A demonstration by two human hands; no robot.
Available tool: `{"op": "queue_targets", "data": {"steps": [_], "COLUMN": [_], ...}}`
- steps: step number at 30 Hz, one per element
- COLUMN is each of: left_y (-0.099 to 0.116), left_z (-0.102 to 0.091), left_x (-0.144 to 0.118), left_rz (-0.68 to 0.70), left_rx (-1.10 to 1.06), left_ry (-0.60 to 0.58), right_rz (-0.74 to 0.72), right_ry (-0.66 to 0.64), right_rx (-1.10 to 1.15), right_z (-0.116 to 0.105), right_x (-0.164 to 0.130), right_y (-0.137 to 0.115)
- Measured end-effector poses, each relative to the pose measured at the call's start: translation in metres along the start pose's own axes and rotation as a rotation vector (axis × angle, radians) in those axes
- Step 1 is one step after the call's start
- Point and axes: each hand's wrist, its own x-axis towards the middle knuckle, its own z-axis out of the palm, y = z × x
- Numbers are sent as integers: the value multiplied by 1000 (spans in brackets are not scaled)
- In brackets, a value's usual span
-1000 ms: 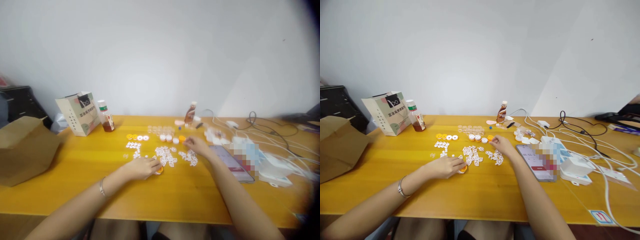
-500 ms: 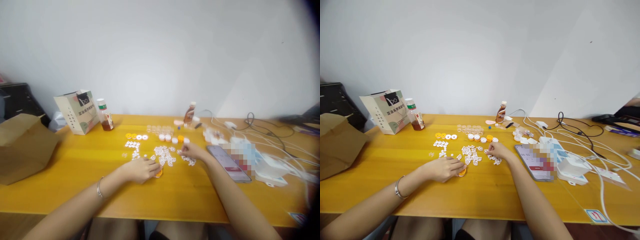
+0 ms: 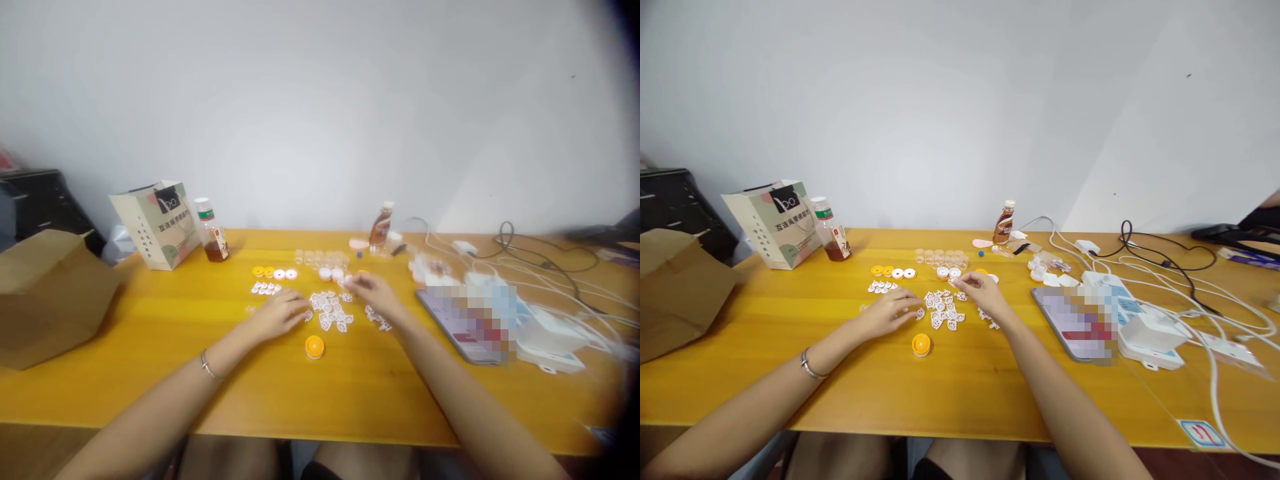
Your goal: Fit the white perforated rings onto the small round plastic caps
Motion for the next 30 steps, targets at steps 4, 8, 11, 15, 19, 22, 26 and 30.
{"op": "queue_targets", "data": {"steps": [4, 8, 11, 15, 19, 22, 26, 30], "left_y": [3, 7, 9, 12, 12, 11, 13, 19], "left_z": [11, 18, 20, 22, 23, 21, 17, 14], "left_x": [3, 4, 4, 3, 2, 2, 2, 4], "left_rz": [-40, -47, -45, -62, -123, -153, -173, -141], "left_rx": [-25, 5, 90, 186, 127, -11, -230, -364], "left_ry": [-47, -78, -117, -99, -7, 80, 296, 388], "right_rz": [58, 122, 155, 150, 155, 166, 175, 172], "right_ry": [-36, -106, -103, -22, -27, -56, -42, -130], "right_rx": [308, 457, 471, 436, 451, 493, 504, 479], "right_z": [39, 58, 58, 55, 56, 58, 60, 61], "right_x": [-8, -14, -15, -14, -15, -17, -18, -21], "right_y": [4, 9, 9, 8, 7, 6, 5, 4]}}
